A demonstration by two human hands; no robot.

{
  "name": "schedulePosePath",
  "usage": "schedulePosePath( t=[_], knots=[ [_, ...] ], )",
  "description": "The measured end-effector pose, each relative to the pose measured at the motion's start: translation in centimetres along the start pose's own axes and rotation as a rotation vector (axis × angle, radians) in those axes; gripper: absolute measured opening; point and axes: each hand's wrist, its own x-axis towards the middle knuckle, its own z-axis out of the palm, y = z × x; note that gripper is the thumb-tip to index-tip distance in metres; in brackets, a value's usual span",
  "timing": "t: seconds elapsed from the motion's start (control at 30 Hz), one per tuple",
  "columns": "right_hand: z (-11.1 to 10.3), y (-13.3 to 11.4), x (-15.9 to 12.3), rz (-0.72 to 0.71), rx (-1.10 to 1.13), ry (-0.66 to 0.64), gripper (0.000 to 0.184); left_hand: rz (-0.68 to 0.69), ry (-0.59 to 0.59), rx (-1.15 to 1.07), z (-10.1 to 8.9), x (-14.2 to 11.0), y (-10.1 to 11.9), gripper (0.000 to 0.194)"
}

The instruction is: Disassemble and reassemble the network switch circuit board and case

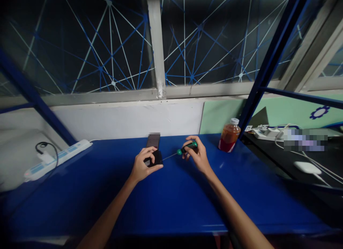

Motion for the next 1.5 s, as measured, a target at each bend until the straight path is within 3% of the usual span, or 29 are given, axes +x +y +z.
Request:
schedulePosePath(
  t=[0.13,0.23,0.47,0.67,0.83,1.03,1.27,1.5],
  knots=[
    [0.1,0.2,0.0,0.028,-0.072,0.073,0.043,0.006,-0.006,-0.002,0.0,0.0,0.0,0.033],
    [0.2,0.3,0.0,0.034,-0.138,0.112,0.035,0.003,-0.01,0.002,0.0,0.0,0.0,0.035],
    [-0.1,0.7,0.2,0.006,0.019,-0.004,0.035,0.01,-0.014,0.02,0.0,0.0,0.1,0.037],
    [0.3,1.0,0.0,-0.04,-0.14,0.141,0.031,0.023,-0.034,-0.006,0.1,-0.1,0.2,0.037],
    [0.5,0.6,0.0,-0.053,0.004,0.051,0.03,0.031,-0.046,-0.008,0.2,-0.2,0.3,0.038],
    [0.6,1.2,-0.2,-0.051,-0.179,0.175,0.032,0.015,-0.044,-0.002,0.2,-0.2,0.3,0.038],
    [0.7,1.2,-0.2,-0.101,-0.078,0.095,0.033,0.027,-0.034,0.015,0.2,0.0,0.3,0.037],
    [0.3,0.9,-0.2,-0.085,-0.29,0.166,0.032,0.041,-0.061,0.012,0.3,-0.2,0.2,0.037]
  ],
)
